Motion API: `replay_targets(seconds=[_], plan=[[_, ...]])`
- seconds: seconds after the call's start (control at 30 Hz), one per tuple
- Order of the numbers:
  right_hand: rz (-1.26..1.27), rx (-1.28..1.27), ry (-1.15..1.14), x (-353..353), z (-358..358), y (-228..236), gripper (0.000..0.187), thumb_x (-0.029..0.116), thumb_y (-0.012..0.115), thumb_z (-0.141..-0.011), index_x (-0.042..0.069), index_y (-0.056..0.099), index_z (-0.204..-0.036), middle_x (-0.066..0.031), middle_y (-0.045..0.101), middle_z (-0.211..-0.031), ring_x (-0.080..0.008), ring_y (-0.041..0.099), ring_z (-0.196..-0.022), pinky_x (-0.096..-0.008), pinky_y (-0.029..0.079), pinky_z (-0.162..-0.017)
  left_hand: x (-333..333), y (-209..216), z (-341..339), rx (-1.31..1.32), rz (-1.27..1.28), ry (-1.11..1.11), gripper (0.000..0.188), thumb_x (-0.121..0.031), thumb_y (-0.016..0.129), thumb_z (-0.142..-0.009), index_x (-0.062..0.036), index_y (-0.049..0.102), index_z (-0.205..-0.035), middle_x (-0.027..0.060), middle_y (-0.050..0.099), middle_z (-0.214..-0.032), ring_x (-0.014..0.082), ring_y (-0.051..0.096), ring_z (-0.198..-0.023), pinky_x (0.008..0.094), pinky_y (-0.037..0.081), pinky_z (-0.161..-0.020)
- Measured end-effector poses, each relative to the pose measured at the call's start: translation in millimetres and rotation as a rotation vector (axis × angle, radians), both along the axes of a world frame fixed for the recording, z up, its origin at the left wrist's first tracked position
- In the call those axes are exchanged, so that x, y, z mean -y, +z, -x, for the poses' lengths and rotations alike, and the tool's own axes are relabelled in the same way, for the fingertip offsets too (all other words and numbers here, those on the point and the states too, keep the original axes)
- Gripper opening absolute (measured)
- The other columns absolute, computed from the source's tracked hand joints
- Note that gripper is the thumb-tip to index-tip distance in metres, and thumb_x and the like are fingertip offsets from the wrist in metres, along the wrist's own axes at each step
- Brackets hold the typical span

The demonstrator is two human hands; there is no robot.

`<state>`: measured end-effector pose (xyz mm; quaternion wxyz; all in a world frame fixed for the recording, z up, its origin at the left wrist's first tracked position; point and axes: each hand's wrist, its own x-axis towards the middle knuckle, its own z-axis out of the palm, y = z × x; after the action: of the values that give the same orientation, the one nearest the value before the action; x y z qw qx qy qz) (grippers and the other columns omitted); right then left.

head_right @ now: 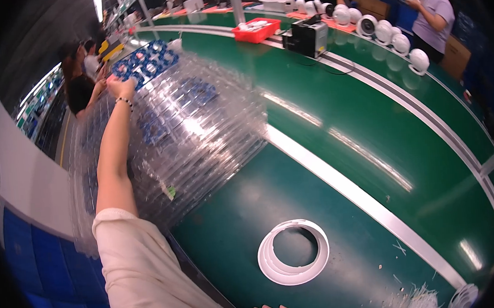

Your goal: Manually assembling LED components onto circuit boards on a factory production line.

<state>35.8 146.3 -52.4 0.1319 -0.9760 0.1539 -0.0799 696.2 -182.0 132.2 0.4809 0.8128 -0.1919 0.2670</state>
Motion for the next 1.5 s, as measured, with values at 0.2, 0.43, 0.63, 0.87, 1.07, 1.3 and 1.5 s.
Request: replay_targets(seconds=[0.2,0.43,0.63,0.87,1.07,1.3,1.5], plan=[[0.186,0.05,-0.011,-9.1,-5.5,-14.4,0.046,0.03,0.055,-0.083,0.014,0.053,-0.126,-0.0088,0.043,-0.139,-0.0267,0.039,-0.128,-0.0459,0.029,-0.105,38.9,-0.5,36.1,-0.141,0.242,-0.122,0.043,-0.007,0.065,-0.063,-0.0026,0.057,-0.105,0.0122,0.068,-0.086,0.0244,0.068,-0.071,0.0357,0.054,-0.07],[-0.056,-0.009,-0.042,0.6,-1.6,25.0,0.062,0.035,0.062,-0.075,0.006,0.049,-0.129,-0.0098,0.034,-0.146,-0.0237,0.029,-0.136,-0.0475,0.02,-0.111,-1.1,106.8,107.5,0.03,0.173,-0.557,0.011,-0.005,0.068,-0.078,0.0054,0.064,-0.081,0.0207,0.065,-0.087,0.0275,0.059,-0.065,0.0368,0.05,-0.062],[-0.088,0.234,-0.044,-3.1,-5.0,13.2,0.05,0.021,0.061,-0.075,0.003,0.053,-0.121,-0.013,0.042,-0.138,-0.0264,0.032,-0.134,-0.0469,0.021,-0.112,-71.1,166.7,230.0,-0.031,0.331,-1.272,0.041,0.007,0.049,-0.085,0.009,0.044,-0.125,0.0148,0.057,-0.115,0.0202,0.064,-0.094,0.0284,0.053,-0.076],[-0.132,0.515,-0.153,25.2,52.2,5.6,0.023,0.018,0.064,-0.078,0.0,0.062,-0.091,-0.0179,0.056,-0.114,-0.0351,0.047,-0.118,-0.0474,0.036,-0.101,-202.8,80.0,432.2,-0.263,0.161,-1.592,0.048,0.008,0.05,-0.085,0.0053,0.041,-0.132,0.0131,0.048,-0.122,0.0265,0.058,-0.109,0.0332,0.056,-0.082],[0.158,0.645,-0.391,35.6,153.2,45.7,0.008,0.009,0.065,-0.076,0.004,0.064,-0.082,-0.0073,0.065,-0.091,-0.0259,0.06,-0.096,-0.0435,0.045,-0.091,-283.9,5.7,509.2,-0.647,-0.045,-1.791,0.056,0.015,0.047,-0.082,0.0033,0.037,-0.136,0.0106,0.044,-0.121,0.0205,0.059,-0.099,0.0323,0.056,-0.079],[-1.155,1.443,-0.906,39.4,195.9,74.5,0.032,0.027,0.043,-0.098,0.002,0.062,-0.089,-0.0024,0.054,-0.052,-0.01,0.039,-0.033,-0.0306,0.048,-0.047,-300.2,-44.4,558.4,-0.038,-0.03,-1.606,0.048,0.018,0.042,-0.082,0.0057,0.045,-0.128,0.0124,0.041,-0.113,0.02,0.058,-0.097,0.0283,0.054,-0.081],[-1.516,1.961,-0.901,71.4,224.0,73.9,0.041,0.035,0.03,-0.1,0.002,0.054,-0.098,-0.0007,0.044,-0.058,-0.0106,0.027,-0.041,-0.0268,0.038,-0.05,-303.4,-77.6,579.3,0.609,-0.074,-1.437,0.046,0.021,0.049,-0.073,0.0055,0.058,-0.116,0.0138,0.05,-0.099,0.0244,0.058,-0.087,0.0324,0.053,-0.074]])
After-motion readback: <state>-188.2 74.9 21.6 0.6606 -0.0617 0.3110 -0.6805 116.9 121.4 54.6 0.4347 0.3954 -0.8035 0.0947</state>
